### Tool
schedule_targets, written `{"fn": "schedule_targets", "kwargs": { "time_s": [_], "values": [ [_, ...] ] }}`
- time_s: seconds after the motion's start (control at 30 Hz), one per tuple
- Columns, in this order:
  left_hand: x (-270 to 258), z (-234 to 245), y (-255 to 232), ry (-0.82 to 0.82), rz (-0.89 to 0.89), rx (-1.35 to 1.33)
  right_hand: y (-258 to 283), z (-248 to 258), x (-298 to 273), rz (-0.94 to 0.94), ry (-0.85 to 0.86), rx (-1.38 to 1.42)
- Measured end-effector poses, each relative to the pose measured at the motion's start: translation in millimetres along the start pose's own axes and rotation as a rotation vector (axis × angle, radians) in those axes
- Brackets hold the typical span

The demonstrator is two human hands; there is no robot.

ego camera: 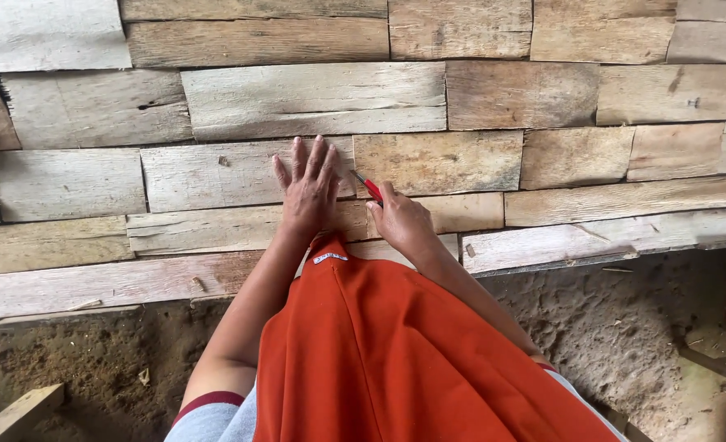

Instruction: The person uses a red utility knife to scrape the surface of a wooden plank wall. They move the knife along the wood grain, removing loose material and debris from the planks.

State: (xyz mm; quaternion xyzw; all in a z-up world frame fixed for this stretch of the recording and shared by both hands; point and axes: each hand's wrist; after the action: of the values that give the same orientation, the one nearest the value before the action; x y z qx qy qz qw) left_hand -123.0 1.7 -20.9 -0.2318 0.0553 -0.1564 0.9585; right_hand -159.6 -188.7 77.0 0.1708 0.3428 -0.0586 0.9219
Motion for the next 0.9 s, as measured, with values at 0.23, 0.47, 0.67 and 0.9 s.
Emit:
{"fn": "schedule_targets", "kwargs": {
  "time_s": [0.23, 0.47, 0.67, 0.9],
  "values": [
    [-1.6, 1.3, 0.1, 0.034, 0.021, 0.019, 11.0, 4.1, -11.4, 0.024, -0.068, -0.069],
    [-3.7, 2.2, -0.2, 0.032, -0.006, 0.024, 8.9, -4.3, -7.0, 0.047, -0.105, -0.088],
    [-4.4, 6.9, 0.5, 0.053, 0.003, 0.037, 11.0, -7.6, -5.3, 0.051, -0.089, -0.054],
    [-5.6, 7.6, 1.9, 0.051, 0.008, 0.026, 12.7, -1.8, -7.3, 0.053, -0.082, -0.036]
  ]
}}
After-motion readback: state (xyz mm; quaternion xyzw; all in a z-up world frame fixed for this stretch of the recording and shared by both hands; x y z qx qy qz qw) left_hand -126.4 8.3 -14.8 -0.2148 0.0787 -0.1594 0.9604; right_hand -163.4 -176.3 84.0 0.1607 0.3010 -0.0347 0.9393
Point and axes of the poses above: each hand's wrist, its own x-axis towards the middle knuckle, its own z-axis out of the back of the hand, y = z × x, and after that the axes turned 1 degree about x, right-handed
